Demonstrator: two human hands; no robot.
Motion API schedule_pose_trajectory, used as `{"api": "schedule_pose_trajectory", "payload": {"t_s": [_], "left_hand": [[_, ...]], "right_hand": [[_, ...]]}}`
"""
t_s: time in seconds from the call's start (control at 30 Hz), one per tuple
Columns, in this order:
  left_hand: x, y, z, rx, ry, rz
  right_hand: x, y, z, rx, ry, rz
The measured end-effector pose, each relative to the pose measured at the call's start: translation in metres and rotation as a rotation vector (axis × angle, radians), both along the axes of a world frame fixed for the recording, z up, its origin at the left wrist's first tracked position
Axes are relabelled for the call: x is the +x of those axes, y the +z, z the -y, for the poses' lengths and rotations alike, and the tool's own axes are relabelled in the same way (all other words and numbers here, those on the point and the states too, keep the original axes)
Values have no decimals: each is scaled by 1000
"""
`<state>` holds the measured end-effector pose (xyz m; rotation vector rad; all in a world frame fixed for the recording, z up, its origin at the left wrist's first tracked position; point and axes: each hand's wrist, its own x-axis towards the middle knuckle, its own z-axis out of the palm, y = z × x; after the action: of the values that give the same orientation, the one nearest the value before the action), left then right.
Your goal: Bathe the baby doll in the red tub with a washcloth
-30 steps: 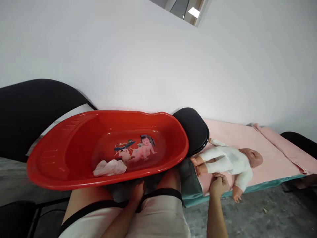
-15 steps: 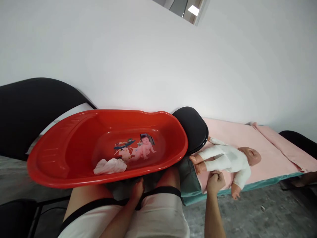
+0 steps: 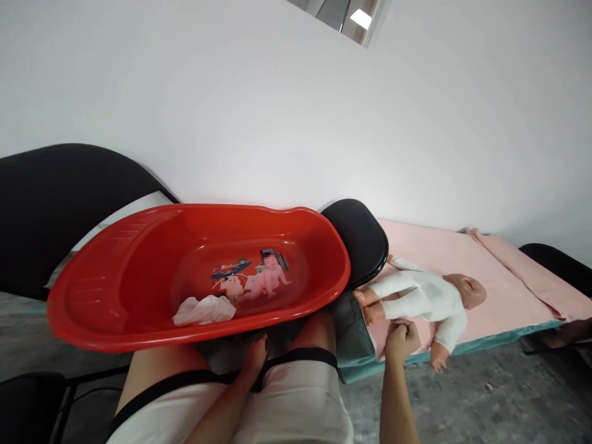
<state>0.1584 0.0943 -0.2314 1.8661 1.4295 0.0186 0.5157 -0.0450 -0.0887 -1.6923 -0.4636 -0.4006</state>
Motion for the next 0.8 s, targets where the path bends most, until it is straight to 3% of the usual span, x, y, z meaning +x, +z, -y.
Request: {"api": "schedule_pose_trajectory", "payload": {"t_s": [0.4,0.63,0.8], "left_hand": [[3,0,0,-43,-15,-50],[4,-13,-5,-73,1,2],[12,-8,0,-17,-110,69]], "right_hand": [[0,-2,2,-54,0,21],[3,-5,2,-43,0,29],[-1,-2,2,-60,-21,-24]]}}
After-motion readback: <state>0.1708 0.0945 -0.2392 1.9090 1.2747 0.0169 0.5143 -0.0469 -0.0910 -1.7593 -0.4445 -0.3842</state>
